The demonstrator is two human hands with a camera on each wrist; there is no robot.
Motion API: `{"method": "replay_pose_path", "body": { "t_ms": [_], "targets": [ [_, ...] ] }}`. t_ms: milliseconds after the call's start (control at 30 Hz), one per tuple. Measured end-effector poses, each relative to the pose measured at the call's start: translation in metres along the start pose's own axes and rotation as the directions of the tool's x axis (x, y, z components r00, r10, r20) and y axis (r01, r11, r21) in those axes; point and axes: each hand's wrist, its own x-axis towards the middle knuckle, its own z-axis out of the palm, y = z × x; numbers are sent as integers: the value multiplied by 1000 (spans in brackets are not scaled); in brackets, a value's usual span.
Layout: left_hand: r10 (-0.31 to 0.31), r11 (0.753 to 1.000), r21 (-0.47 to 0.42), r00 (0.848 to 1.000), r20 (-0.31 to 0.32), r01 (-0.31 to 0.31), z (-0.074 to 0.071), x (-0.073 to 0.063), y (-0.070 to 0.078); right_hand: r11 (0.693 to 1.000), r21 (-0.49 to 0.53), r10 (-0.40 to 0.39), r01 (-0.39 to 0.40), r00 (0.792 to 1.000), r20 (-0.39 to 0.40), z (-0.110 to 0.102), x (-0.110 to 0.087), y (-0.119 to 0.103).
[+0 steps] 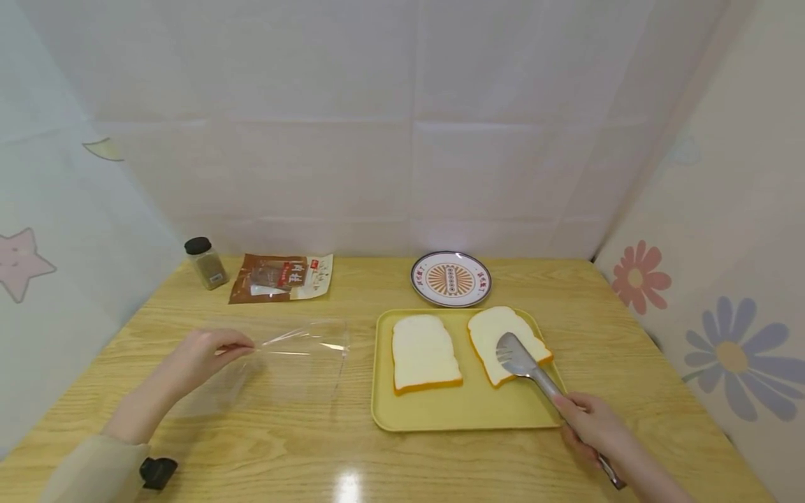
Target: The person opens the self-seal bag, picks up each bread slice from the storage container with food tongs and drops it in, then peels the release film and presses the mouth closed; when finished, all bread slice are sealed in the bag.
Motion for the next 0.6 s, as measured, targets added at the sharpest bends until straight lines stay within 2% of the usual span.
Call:
{"method": "replay_pose_path", "body": {
  "t_ms": [133,267,533,600],
  "targets": [
    [0,1000,7,1000,-4,0,0,-1,-1,1000,-19,15,-15,999,-42,-5,-2,2],
    [0,1000,3,1000,0,0,-1,-2,0,999,-36,8,-10,999,-45,-11,-6,2],
    [13,1000,4,1000,-15,-13,-3,0,1,1000,21,-1,0,999,51,-20,-12,-13],
    [17,1000,4,1000,-19,-17,-3,0,2,999,20,-43,42,994,101,-20,-13,-19]
  ]
}}
